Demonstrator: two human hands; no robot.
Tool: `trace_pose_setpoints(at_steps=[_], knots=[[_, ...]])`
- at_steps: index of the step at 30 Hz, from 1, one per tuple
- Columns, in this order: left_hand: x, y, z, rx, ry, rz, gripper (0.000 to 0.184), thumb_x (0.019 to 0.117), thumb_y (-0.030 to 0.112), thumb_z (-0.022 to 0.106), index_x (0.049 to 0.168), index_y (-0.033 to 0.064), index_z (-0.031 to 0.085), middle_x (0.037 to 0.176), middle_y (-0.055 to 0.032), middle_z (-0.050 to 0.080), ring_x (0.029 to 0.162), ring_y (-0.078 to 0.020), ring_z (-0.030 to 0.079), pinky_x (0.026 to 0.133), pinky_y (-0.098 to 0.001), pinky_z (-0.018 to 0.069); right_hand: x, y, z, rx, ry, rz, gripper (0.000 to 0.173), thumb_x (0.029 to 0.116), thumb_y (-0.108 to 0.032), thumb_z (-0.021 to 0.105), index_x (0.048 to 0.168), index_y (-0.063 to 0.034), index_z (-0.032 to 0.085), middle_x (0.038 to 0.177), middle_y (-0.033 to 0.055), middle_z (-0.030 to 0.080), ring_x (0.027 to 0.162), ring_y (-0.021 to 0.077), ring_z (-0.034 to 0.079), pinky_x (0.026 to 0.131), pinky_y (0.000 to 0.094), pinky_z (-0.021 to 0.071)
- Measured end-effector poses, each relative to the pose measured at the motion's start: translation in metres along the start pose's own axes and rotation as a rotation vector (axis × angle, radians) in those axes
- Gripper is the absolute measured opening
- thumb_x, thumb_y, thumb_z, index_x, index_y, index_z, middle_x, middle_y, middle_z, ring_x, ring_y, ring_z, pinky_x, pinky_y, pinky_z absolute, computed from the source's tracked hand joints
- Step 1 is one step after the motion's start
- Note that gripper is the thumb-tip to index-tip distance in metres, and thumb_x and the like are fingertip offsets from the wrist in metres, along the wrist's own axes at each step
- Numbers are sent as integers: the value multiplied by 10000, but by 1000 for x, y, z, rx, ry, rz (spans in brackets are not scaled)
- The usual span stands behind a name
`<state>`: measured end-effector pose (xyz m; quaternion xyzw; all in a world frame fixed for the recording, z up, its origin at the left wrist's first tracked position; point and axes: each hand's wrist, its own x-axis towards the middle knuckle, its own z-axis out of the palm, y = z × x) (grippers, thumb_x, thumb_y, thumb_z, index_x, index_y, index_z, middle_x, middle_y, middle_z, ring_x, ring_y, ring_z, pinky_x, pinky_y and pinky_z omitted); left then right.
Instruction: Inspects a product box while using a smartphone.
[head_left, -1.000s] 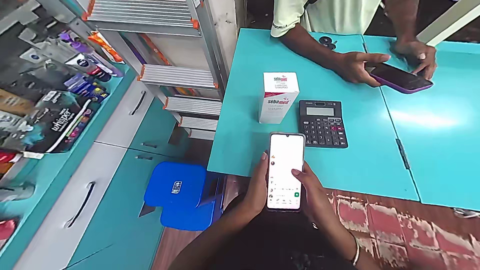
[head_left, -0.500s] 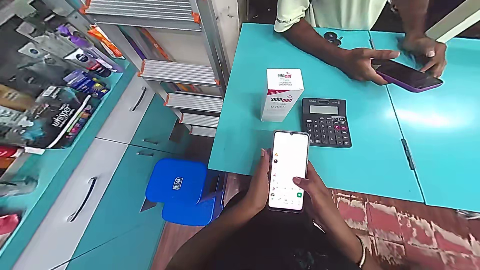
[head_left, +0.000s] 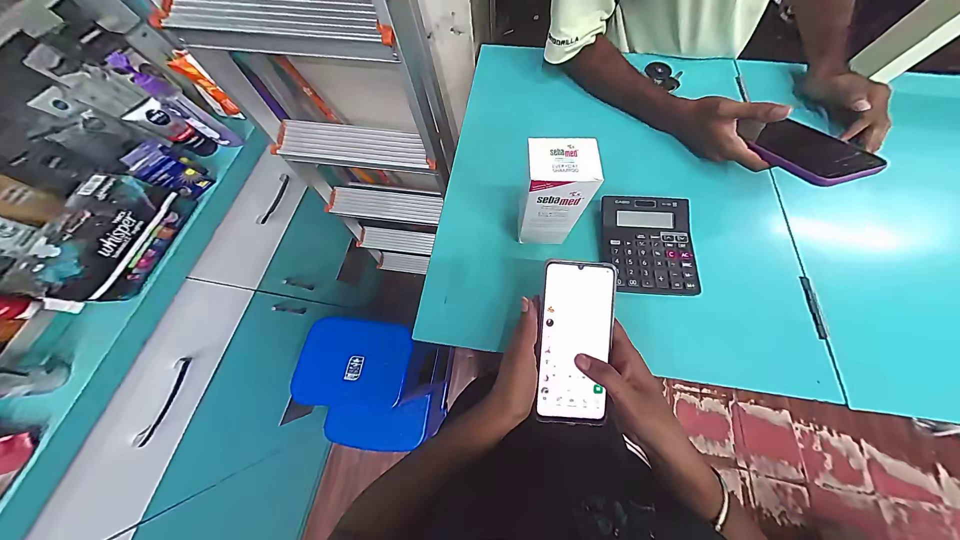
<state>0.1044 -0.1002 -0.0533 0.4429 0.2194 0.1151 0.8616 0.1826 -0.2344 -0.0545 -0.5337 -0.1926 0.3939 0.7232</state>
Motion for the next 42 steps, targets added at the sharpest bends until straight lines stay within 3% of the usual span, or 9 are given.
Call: trace_pose_setpoints(at_steps=[8,14,16,18,30,32,34,36,42], knots=[[0,2,-2,32,36,-48,791,1067,551,38,1588,-23,195,1559,-160,428,1392,-148,488,1131,-339,442,-4,0,-11,207,-150,77,760,918,-206,701,1487,-95,209,1301,-1,648,1123,140,692,956,348,600],[1,5,-6,-11,32,-46,781,1068,559,45,1567,6,281,1454,-117,558,1294,-142,584,1070,-351,512,-3,5,-36,438,-585,114,880,973,-85,624,1623,-254,55,1548,0,478,1351,174,546,1108,400,484],[0,5,-7,-10,31,-42,778,1067,557,36,1566,14,284,1445,-118,562,1290,-147,585,1066,-353,514,-2,5,-39,425,-666,127,942,964,-67,630,1631,-281,1,1572,42,450,1384,277,525,1089,531,503],[-1,7,-6,-4,52,-48,772,1067,549,32,1579,15,256,1466,-125,534,1303,-144,566,1071,-344,498,-1,5,-36,443,-674,154,955,960,-58,651,1628,-301,13,1564,74,461,1370,357,535,1013,611,542],[1,11,-4,70,85,-19,742,1081,510,36,1576,9,270,1501,-118,509,1344,-117,534,1119,-316,463,1,5,-27,392,-530,180,936,899,67,650,1578,-269,99,1467,34,559,1270,308,630,913,556,616],[6,11,-12,280,99,111,690,1104,424,96,1476,-72,399,1392,-140,581,1264,-95,581,1080,-284,485,0,5,-28,418,-571,142,975,908,-3,692,1601,-286,66,1500,28,533,1303,307,607,942,560,602],[18,11,-30,560,136,460,495,1118,290,275,1275,-73,572,1194,-103,662,1096,-89,622,937,-278,517,-6,5,-33,477,-581,115,945,926,-69,679,1618,-281,73,1514,54,519,1320,323,588,966,574,581],[37,20,-51,747,201,698,348,1071,239,465,1277,-22,566,1194,-105,682,1059,-137,635,865,-329,522,-10,8,-40,572,-585,82,879,948,-120,650,1637,-276,127,1541,106,486,1352,363,546,1011,596,540],[109,56,-71,992,-2,458,830,933,301,735,1589,83,275,1584,-140,417,1448,-283,423,1150,-516,398,-21,15,-61,708,-580,86,787,950,-123,626,1608,-332,250,1560,118,467,1357,407,532,948,603,567]])
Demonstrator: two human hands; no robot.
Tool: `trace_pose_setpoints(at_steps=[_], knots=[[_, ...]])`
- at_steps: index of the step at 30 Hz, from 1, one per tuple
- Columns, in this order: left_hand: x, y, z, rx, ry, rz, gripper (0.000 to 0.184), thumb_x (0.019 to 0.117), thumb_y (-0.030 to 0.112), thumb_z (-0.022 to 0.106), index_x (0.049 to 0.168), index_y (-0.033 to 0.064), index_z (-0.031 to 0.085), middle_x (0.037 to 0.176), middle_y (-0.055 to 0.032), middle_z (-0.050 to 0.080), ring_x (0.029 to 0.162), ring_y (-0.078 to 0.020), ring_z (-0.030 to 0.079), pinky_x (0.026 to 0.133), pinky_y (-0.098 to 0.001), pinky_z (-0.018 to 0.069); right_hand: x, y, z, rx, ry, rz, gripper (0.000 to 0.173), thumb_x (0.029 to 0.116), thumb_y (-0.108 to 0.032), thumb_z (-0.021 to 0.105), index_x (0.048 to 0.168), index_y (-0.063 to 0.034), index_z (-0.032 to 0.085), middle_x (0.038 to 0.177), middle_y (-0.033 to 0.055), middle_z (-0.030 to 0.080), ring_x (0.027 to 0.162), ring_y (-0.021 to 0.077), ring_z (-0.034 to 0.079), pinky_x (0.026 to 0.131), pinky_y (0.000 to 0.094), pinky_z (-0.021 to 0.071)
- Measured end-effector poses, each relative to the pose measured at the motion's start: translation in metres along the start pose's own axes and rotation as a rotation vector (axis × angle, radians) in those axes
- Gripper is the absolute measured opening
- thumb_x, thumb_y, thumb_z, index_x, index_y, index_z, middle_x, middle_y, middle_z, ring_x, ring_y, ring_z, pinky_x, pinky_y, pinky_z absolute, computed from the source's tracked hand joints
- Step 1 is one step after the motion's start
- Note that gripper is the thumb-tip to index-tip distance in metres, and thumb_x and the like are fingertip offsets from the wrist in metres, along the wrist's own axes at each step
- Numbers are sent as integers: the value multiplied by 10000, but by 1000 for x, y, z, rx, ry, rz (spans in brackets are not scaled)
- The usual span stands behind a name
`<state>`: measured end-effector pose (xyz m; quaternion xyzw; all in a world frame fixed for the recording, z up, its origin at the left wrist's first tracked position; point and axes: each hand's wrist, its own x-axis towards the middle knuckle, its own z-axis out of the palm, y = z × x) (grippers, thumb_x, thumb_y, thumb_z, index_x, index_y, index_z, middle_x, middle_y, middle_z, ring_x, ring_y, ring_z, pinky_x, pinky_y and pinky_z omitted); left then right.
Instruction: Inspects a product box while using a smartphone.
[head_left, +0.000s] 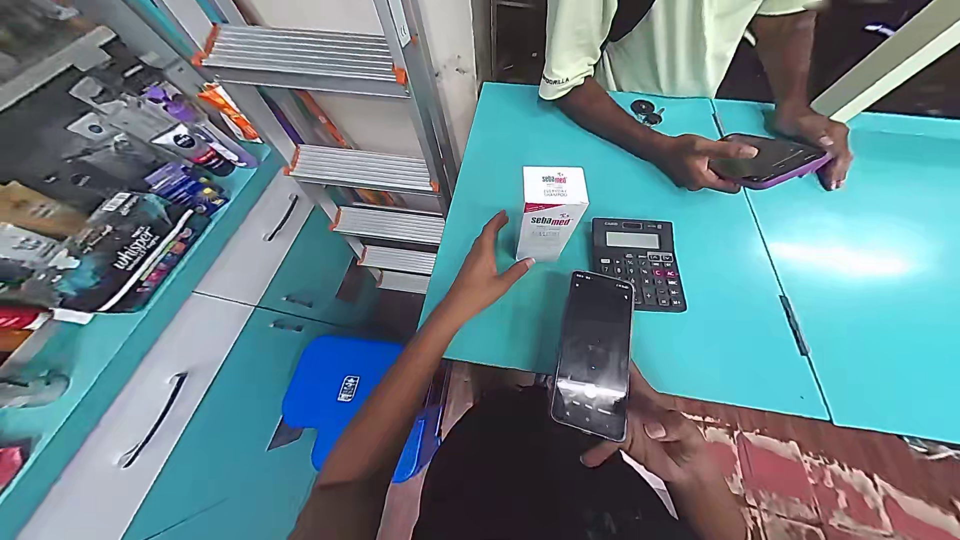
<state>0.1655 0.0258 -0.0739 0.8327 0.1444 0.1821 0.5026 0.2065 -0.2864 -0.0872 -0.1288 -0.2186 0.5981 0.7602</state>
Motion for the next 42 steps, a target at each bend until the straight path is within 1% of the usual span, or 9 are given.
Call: trace_pose_setpoints(at_steps=[6,10,15,17,20,24,29,32,42], knots=[[9,-5,15,-54,-4,74,630,927,221,754,1423,-34,462,1258,-176,649,1095,-210,685,955,-402,578,-15,-2,6,-265,117,-31,762,969,-156,649,1596,-302,241,1498,95,532,1244,339,630,857,513,622],[-24,13,5,-217,-63,-246,509,987,352,660,1320,-22,568,1022,-87,732,881,-134,719,830,-327,603,-16,-1,21,-391,279,-60,784,950,-152,678,1580,-303,237,1409,69,618,1107,288,713,713,441,661],[-40,38,-9,-86,-220,-484,959,974,430,676,1608,2,97,818,-86,702,607,-126,702,612,-302,626,-5,-6,31,-317,276,-64,768,962,-176,679,1576,-281,231,1379,99,632,1096,306,720,686,438,665],[-43,44,-10,-53,-272,-504,928,995,428,647,1618,29,87,752,-75,688,557,-124,691,571,-297,622,6,-8,33,-233,214,-53,759,967,-157,662,1581,-279,233,1397,124,613,1129,329,703,691,443,663],[-50,38,-14,-34,-276,-448,824,1035,424,580,1612,26,146,691,-53,673,541,-119,688,560,-296,623,27,-13,41,-189,114,-28,767,971,-148,640,1588,-274,204,1435,122,576,1195,340,666,729,463,659],[-87,35,-23,48,7,-124,654,1076,367,489,1568,-25,312,752,-28,676,621,-90,665,604,-275,596,54,-21,58,-219,25,51,775,977,-142,660,1574,-282,185,1467,108,548,1250,355,632,789,505,648],[-136,69,-43,-97,-100,237,1057,787,600,781,1597,95,323,942,17,723,815,-1,640,737,-166,535,68,-34,74,-189,-59,163,787,974,-88,629,1583,-296,176,1491,94,520,1303,343,592,829,518,635],[-145,81,-42,10,-56,301,1189,703,692,807,1577,34,341,866,10,691,738,-19,575,671,-162,481,73,-39,83,-219,-85,192,801,975,-87,625,1586,-286,147,1517,79,487,1358,343,541,856,550,623],[-151,99,-46,-19,-17,323,1051,752,575,841,1548,47,403,803,16,695,673,-7,579,648,-133,483,70,-54,112,-408,-64,204,728,997,-29,554,1568,-204,137,1499,50,502,1344,302,563,867,555,627]])
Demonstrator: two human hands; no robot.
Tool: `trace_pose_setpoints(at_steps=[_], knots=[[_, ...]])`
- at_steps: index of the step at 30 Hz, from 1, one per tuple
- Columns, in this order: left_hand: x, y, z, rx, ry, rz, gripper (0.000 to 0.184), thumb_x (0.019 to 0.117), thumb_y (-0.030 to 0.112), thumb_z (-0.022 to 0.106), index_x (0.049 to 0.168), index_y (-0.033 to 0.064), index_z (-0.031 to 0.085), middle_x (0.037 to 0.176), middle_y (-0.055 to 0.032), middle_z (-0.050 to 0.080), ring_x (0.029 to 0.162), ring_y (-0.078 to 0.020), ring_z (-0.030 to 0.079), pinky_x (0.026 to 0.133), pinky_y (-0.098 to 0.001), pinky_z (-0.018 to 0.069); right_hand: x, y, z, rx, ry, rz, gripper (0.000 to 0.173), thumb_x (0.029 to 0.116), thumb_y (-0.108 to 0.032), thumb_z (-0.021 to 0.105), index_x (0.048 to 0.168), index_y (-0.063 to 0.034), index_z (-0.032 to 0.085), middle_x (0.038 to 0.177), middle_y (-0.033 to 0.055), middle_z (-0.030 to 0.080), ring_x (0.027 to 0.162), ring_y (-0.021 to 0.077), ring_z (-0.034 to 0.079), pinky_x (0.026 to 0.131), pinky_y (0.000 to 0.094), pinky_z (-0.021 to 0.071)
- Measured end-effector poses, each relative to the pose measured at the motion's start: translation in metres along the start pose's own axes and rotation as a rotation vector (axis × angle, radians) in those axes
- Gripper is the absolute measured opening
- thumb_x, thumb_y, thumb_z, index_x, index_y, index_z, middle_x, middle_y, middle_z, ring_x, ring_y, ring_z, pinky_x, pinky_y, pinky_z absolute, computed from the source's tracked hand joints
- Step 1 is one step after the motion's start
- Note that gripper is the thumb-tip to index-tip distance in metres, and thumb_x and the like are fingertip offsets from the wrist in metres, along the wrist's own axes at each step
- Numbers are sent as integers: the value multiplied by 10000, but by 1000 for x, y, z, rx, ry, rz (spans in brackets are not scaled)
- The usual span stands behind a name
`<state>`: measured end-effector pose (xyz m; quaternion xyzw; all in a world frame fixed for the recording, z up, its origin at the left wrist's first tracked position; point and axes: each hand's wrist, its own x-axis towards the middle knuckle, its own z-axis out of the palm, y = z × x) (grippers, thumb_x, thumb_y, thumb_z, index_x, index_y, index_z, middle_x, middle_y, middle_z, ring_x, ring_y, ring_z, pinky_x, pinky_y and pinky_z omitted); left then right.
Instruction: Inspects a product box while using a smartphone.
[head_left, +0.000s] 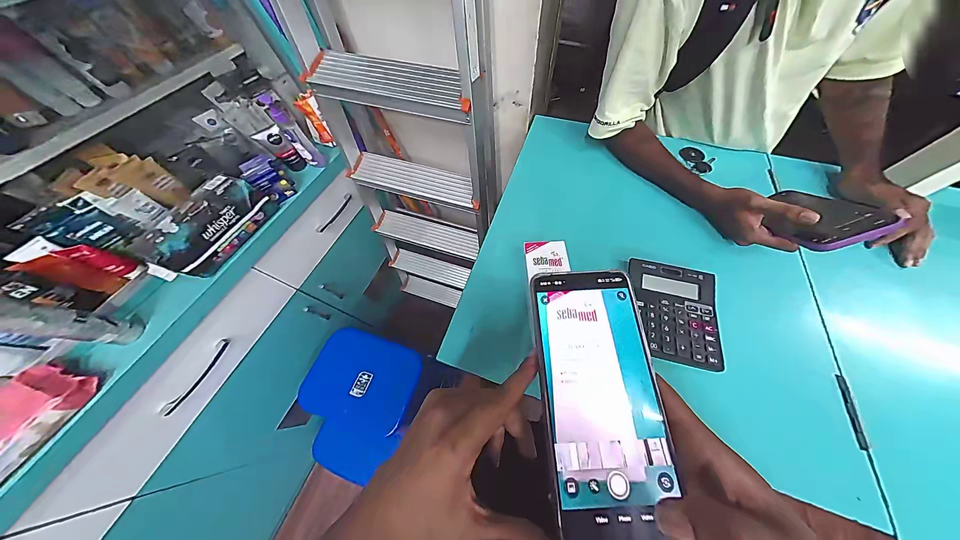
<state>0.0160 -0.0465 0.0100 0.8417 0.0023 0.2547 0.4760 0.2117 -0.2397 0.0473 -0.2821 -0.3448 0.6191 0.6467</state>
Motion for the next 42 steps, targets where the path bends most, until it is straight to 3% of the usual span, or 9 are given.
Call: trace_pose_setpoints(at_steps=[12,15,24,42], knots=[[18,13,-7,-39,14,68,1044,758,540,853,1532,-2,410,795,8,703,652,4,548,623,-123,438,6,-25,23,-126,110,8,646,980,66,511,1489,-161,185,1401,-5,565,1287,207,613,835,478,657],[20,17,-8,-31,31,67,1046,749,556,851,1528,6,420,768,16,684,628,11,524,603,-113,420,8,-28,24,-154,102,-5,654,980,73,516,1492,-162,186,1404,-24,563,1292,181,607,882,445,649],[19,18,-9,-57,32,60,1039,749,525,864,1531,6,418,791,15,702,648,18,554,615,-110,449,9,-31,29,-169,130,21,635,983,68,520,1480,-146,188,1380,-8,577,1255,197,635,825,452,666],[17,13,-6,-78,33,51,1024,746,520,866,1512,-12,442,767,17,690,648,19,561,626,-113,464,9,-25,29,-216,177,30,648,965,99,510,1482,-116,184,1373,-11,582,1243,173,640,830,421,666]])
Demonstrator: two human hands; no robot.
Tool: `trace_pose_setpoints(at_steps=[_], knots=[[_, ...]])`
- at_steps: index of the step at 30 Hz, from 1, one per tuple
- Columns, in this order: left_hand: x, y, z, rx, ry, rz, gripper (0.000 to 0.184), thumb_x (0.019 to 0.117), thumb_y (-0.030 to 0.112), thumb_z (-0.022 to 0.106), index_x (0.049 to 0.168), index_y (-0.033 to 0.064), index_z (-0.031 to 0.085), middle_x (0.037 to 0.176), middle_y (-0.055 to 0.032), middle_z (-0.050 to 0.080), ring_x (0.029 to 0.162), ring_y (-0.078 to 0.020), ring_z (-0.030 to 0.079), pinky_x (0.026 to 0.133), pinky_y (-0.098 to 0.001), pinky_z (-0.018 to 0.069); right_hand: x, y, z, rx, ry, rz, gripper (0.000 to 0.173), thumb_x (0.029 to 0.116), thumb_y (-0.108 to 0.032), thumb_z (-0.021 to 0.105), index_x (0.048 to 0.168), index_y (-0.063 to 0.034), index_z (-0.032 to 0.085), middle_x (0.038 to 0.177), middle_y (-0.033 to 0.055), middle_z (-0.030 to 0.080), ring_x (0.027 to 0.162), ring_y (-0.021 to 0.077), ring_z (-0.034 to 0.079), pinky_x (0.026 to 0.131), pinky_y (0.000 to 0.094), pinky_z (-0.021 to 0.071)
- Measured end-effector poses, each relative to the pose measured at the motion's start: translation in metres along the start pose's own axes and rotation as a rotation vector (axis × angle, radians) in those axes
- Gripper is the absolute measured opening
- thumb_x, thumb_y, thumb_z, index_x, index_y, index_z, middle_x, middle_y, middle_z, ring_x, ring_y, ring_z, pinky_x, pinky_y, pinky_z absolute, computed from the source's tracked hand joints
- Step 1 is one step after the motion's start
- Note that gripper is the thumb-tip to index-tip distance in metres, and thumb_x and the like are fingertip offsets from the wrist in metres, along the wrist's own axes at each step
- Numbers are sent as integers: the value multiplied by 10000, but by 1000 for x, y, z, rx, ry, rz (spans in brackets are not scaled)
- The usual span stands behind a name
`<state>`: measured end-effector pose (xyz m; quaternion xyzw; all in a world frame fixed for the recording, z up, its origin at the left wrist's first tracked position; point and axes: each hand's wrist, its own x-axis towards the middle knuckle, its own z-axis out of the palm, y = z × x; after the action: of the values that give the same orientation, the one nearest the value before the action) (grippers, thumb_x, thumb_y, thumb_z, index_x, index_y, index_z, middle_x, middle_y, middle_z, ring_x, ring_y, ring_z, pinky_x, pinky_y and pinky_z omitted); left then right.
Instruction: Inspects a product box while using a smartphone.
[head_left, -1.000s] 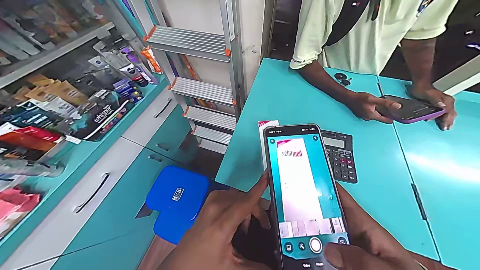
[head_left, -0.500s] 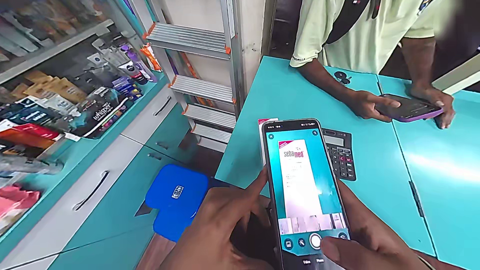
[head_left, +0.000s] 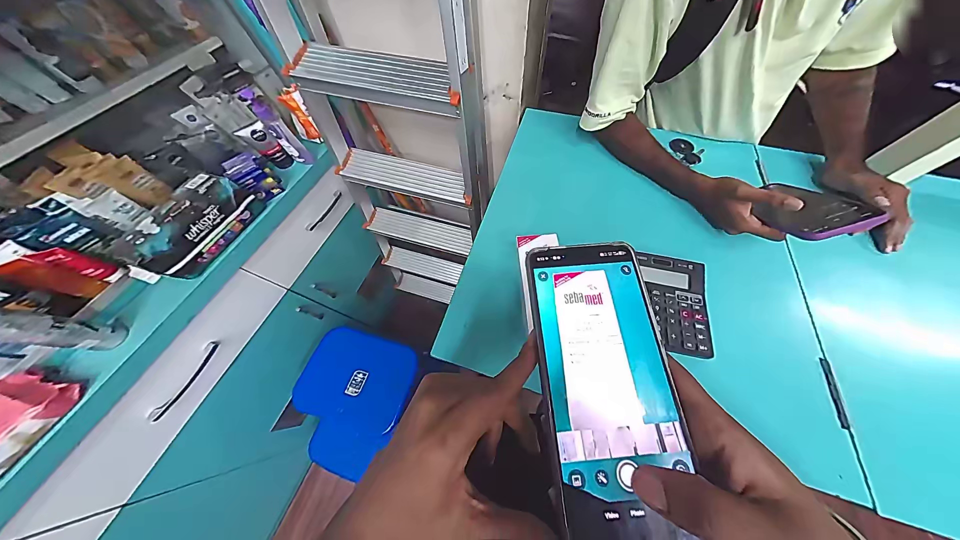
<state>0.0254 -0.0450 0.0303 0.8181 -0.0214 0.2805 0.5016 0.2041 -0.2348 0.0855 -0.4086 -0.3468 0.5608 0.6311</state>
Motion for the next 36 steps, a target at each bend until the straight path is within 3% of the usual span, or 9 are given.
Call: trace_pose_setpoints(at_steps=[4,11,17,36], knots=[[0,0,0,-1,-5,6,1031,747,518,867,1501,-41,441,820,16,730,675,32,580,641,-104,468,0,0,2,-4,23,11,638,966,92,518,1472,-123,194,1363,-28,587,1235,146,640,847,396,660],[-2,-1,0,-7,4,3,1024,750,520,864,1497,-43,447,806,15,722,653,37,554,625,-102,449,0,5,0,44,-15,-3,642,980,66,524,1488,-135,185,1384,-13,575,1263,183,628,834,437,664],[-3,-2,0,-23,1,-1,1022,746,505,870,1501,-39,446,772,18,695,636,35,522,610,-99,424,-1,5,0,28,-15,-12,637,973,65,525,1480,-130,191,1392,-32,572,1272,153,616,861,410,654],[5,-8,0,-42,-43,19,997,778,478,856,1517,-29,420,795,13,699,647,37,533,612,-90,422,-1,8,-4,75,26,-12,654,973,56,525,1496,-137,185,1399,-15,564,1279,181,615,838,445,660]])
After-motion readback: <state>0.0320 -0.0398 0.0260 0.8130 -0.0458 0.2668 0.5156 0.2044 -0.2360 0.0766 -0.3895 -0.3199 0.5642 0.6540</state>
